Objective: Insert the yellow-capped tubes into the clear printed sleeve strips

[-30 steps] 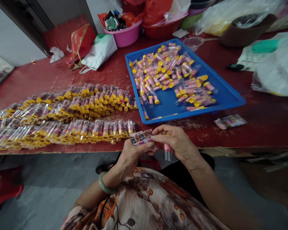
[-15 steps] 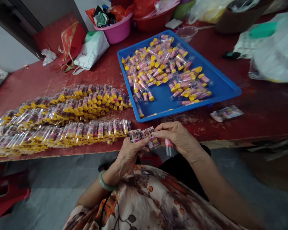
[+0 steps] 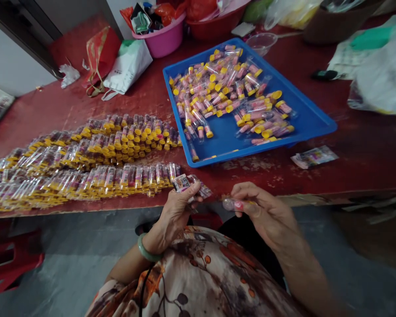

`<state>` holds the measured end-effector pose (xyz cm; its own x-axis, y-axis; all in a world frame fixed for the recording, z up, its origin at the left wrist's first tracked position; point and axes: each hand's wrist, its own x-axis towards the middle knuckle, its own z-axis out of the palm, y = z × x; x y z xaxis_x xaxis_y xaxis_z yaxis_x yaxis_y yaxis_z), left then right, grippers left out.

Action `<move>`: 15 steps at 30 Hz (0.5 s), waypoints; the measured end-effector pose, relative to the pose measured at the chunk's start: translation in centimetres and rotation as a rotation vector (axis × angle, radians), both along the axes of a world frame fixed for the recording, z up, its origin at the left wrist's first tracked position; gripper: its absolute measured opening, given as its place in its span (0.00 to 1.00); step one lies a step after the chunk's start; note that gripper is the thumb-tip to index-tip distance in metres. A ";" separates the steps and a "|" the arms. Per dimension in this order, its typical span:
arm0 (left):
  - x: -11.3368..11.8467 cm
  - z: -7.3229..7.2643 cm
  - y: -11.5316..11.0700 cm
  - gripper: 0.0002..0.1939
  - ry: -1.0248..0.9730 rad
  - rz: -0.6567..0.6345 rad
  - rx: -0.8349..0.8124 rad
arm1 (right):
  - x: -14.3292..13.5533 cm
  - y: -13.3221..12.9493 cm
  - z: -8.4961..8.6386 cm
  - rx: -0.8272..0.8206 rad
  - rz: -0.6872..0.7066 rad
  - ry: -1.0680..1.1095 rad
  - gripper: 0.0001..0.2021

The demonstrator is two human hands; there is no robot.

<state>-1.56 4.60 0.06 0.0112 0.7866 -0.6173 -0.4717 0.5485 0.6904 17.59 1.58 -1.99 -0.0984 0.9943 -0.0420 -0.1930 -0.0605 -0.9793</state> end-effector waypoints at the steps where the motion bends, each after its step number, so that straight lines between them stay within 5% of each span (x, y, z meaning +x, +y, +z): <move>1: 0.1 0.0 0.0 0.16 -0.025 0.009 -0.001 | -0.2 -0.3 0.1 0.058 -0.029 -0.062 0.05; 10: 0.7 1.1 -1.0 0.18 -0.161 -0.016 -0.028 | -2.6 -0.8 1.1 0.533 -0.414 -0.612 0.06; 15: 0.7 1.4 -1.5 0.19 -0.199 -0.016 -0.040 | -3.4 -1.4 0.7 0.745 -0.446 -0.742 0.11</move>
<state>-0.83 3.14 1.43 0.1483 0.7600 -0.6328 -0.5875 0.5824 0.5618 14.20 0.18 -1.26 0.0727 0.7362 0.6729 0.5896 0.5124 -0.6243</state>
